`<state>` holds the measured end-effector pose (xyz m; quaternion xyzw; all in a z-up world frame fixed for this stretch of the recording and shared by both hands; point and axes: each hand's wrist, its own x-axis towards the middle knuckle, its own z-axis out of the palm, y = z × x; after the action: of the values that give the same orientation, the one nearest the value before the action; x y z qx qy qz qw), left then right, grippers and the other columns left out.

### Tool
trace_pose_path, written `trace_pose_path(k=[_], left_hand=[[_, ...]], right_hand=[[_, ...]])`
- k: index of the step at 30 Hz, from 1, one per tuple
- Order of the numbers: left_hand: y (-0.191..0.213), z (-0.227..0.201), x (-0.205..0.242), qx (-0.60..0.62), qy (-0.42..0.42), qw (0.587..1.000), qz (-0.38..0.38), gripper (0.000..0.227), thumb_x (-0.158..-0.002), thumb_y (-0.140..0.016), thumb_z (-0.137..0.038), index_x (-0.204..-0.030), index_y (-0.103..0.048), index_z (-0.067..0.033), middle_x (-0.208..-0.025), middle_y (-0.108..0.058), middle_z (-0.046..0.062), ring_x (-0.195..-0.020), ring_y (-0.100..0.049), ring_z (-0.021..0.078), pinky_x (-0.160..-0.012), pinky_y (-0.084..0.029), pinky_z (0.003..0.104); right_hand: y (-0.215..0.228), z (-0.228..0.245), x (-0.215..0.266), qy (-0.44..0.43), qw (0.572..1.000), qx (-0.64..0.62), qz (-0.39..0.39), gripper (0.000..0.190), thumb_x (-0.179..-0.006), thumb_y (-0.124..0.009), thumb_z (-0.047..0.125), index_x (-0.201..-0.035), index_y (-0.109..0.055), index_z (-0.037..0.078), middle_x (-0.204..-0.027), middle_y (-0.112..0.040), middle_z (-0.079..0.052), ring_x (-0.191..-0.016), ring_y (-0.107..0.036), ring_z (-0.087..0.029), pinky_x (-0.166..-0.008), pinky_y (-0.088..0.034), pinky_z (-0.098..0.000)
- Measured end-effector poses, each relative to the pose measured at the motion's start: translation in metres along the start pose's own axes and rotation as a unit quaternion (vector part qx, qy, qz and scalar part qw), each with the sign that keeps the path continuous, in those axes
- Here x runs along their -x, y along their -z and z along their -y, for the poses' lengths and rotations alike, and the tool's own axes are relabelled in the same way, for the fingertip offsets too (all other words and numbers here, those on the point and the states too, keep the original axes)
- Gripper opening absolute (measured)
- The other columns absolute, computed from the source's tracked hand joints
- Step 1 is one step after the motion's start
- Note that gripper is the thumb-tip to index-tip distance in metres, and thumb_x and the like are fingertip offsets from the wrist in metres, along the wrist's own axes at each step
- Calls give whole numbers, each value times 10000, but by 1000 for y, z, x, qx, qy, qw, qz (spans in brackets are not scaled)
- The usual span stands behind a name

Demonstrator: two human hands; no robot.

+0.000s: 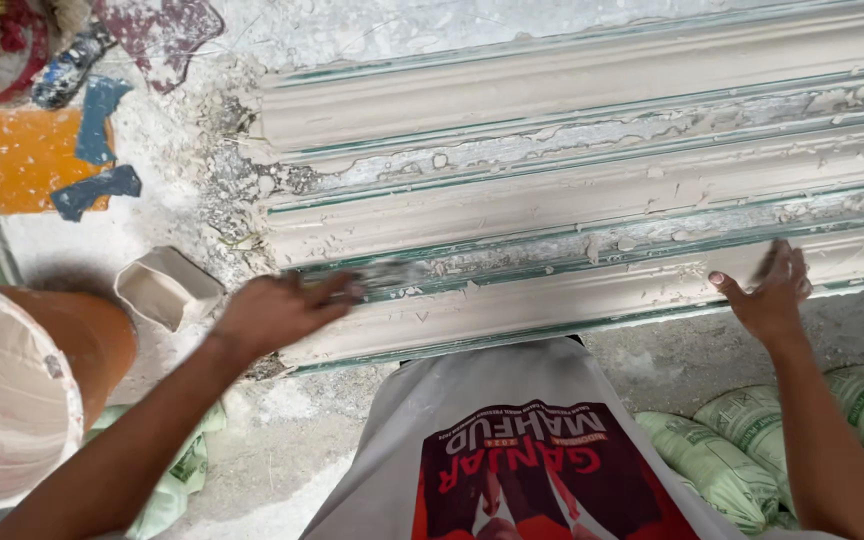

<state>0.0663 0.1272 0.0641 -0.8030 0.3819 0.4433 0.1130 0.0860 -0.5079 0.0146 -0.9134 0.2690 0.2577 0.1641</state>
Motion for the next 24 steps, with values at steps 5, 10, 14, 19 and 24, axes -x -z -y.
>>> trace_pose_path(k=[5,10,14,19,24], left_hand=[[104,-94,-139,-11,-117,945,-305,600,-847,-726,17,-1375,-445,-34,-1473,-499,218,-414,-567,211,-228,-475,351],[49,-55,-93,54,-92,918,-383,415,-992,-597,-205,-1399,-517,-196,-1440,-588,67,-905,-714,372,-413,-605,397],[26,5,-6,17,-42,990,-135,832,-844,-690,55,-1500,-280,-252,-1643,-271,7,-1122,-628,407,-501,-684,417],[111,-90,-156,211,-5,969,-131,436,-1001,-321,-469,-1346,-455,-240,-862,-558,50,-504,-525,145,-365,-386,266],[214,-229,-328,65,-85,805,-583,241,-773,-778,-18,-903,-728,179,-677,-702,306,-443,-663,356,-300,-512,465]], right_hand=[[8,10,5,-9,999,26,17,1256,-708,-543,716,-1660,39,140,-1710,96,-180,-1565,54,-485,-1230,36,-651],[9,2,6,-11,999,38,14,1247,-699,-561,721,-1663,5,168,-1699,109,-188,-1566,97,-405,-1236,44,-621],[4,-7,0,-70,996,-45,41,1338,-738,-680,617,-1650,179,149,-1645,341,-38,-1572,217,-336,-1316,-5,-476],[-2,-14,-9,-46,995,-86,27,1338,-768,-749,494,-1585,247,132,-1686,291,-63,-1592,185,-302,-1316,-11,-461],[-7,-28,-21,-45,998,-46,8,1387,-727,-733,573,-1588,250,108,-1683,301,-69,-1585,213,-280,-1319,19,-409]])
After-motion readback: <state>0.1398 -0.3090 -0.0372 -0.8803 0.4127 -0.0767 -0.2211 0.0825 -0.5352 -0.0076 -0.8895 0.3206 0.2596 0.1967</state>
